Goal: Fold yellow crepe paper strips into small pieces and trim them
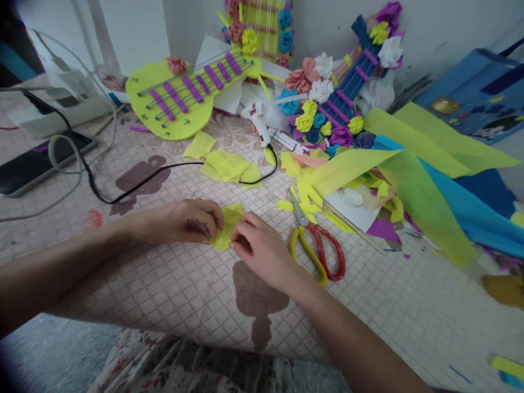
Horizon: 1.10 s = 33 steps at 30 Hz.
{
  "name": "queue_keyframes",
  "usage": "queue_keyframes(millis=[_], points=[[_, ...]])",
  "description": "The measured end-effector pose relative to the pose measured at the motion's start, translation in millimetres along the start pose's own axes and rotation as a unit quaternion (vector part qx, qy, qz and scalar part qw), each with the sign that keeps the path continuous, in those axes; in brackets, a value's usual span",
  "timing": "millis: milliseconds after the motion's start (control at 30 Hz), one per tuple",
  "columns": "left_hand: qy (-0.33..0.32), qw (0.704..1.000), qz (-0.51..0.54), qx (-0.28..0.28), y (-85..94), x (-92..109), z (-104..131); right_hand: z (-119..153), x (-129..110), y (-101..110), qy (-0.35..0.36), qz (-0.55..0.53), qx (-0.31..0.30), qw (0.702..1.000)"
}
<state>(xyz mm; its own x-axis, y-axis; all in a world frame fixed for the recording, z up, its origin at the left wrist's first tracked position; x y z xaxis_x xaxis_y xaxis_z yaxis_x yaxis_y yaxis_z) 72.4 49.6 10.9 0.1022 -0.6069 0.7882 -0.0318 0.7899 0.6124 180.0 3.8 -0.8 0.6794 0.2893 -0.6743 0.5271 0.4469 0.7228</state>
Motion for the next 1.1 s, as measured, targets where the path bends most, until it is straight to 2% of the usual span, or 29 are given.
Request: queue_keyframes(millis=[233, 467, 567, 767, 1100], points=[[-0.006, 0.998, -0.043, 0.047, 0.0, 9.7, -3.3, 0.4, -0.8, 0.5, -0.004, 0.009, 0.003, 1.000], [0.064, 0.987, -0.088, 0.117, -6.6, 5.9, -5.2, -1.1, -3.4, -1.3, -0.024, 0.038, 0.019, 0.999], [0.070, 0.988, -0.084, 0.110, -6.9, 2.4, -3.5, -1.5, -4.8, -1.0, -0.026, 0.040, 0.021, 0.999], [0.012, 0.997, -0.023, 0.069, -3.6, 2.4, -0.8, 0.4, -4.9, -0.3, -0.032, 0.037, 0.020, 0.999], [0.046, 0.991, -0.054, 0.116, -4.9, 3.7, -3.7, 0.9, -5.4, -0.6, -0.035, 0.038, 0.039, 0.998]])
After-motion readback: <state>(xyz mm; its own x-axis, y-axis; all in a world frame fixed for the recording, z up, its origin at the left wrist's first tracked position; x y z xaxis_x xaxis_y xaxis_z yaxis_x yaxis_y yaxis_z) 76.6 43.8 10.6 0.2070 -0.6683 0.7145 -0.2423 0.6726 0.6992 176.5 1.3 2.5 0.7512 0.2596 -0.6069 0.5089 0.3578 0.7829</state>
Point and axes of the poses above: each hand's wrist, its own z-axis away from the middle knuckle, its own y-axis out of the back of the hand, x = y × z, the point moved 8 cm from there along -z, towards the middle knuckle, and after that the axes turned 14 degrees about -x, right-handed, at the moved point
